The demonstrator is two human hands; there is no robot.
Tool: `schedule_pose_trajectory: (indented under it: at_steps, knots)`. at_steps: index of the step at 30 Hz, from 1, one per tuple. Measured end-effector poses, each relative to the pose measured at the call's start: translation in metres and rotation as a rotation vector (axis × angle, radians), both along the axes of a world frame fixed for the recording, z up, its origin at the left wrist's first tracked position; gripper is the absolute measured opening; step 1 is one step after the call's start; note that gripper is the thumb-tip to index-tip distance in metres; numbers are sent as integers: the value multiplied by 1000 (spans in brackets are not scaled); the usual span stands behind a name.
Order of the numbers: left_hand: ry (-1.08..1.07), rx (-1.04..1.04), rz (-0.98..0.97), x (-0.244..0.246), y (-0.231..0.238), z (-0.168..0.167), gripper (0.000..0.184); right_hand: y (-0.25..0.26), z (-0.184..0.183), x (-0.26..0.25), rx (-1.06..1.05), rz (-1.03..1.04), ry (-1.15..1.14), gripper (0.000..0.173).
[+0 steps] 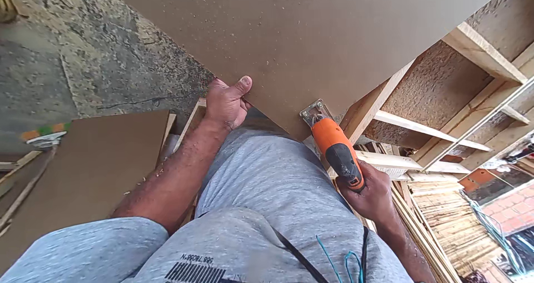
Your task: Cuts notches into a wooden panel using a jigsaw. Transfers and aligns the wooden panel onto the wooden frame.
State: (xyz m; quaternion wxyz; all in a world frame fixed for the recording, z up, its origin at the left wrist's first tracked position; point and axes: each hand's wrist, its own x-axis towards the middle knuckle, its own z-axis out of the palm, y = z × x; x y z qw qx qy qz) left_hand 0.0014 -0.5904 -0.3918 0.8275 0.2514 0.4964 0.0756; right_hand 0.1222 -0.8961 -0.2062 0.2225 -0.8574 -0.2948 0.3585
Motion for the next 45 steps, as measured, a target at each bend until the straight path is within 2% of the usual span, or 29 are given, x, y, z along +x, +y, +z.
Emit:
schedule_pose_trajectory:
  at_steps: [15, 18, 22, 24, 26, 29, 31, 33, 36, 39, 43, 45]
  knots:
    - [49, -28, -13, 1, 0, 0, 25, 24, 2, 2, -33, 3, 7, 40]
    - [106, -28, -16, 5, 0, -4, 27, 10, 32, 0, -34, -42, 60, 44]
    - [104, -13, -56, 5, 0, -4, 30, -54, 108, -13, 84, -201, 33, 43]
    - [75, -13, -103, 4, -1, -1, 27, -90, 142, -27, 106, -359, -84, 42]
    - [34, -13, -155, 4, -1, 5, 27, -116, 156, -43, 90, -536, -287, 42]
    - [-51, -22, -195, 0, 2, 10, 40, -143, 133, -51, 44, -760, -568, 43]
    - [-71, 2, -236, -2, 5, 14, 43, -160, 109, -48, 8, -887, -661, 40]
    - [-98, 28, -253, -1, 8, 23, 42, -174, 97, -48, 47, -1035, -624, 37]
    - [-94, 41, -305, -3, 3, 43, 42, -187, 90, -66, 276, -1206, -443, 36]
    - [-68, -47, -374, 3, -21, 57, 45, -187, 89, -96, 361, -1229, -323, 35]
    - [-96, -173, -468, 15, -66, 67, 43, -188, 108, -144, 232, -1104, -264, 41]
    - [-127, -224, -578, 22, -87, 74, 46, -192, 126, -170, 203, -1039, -240, 41]
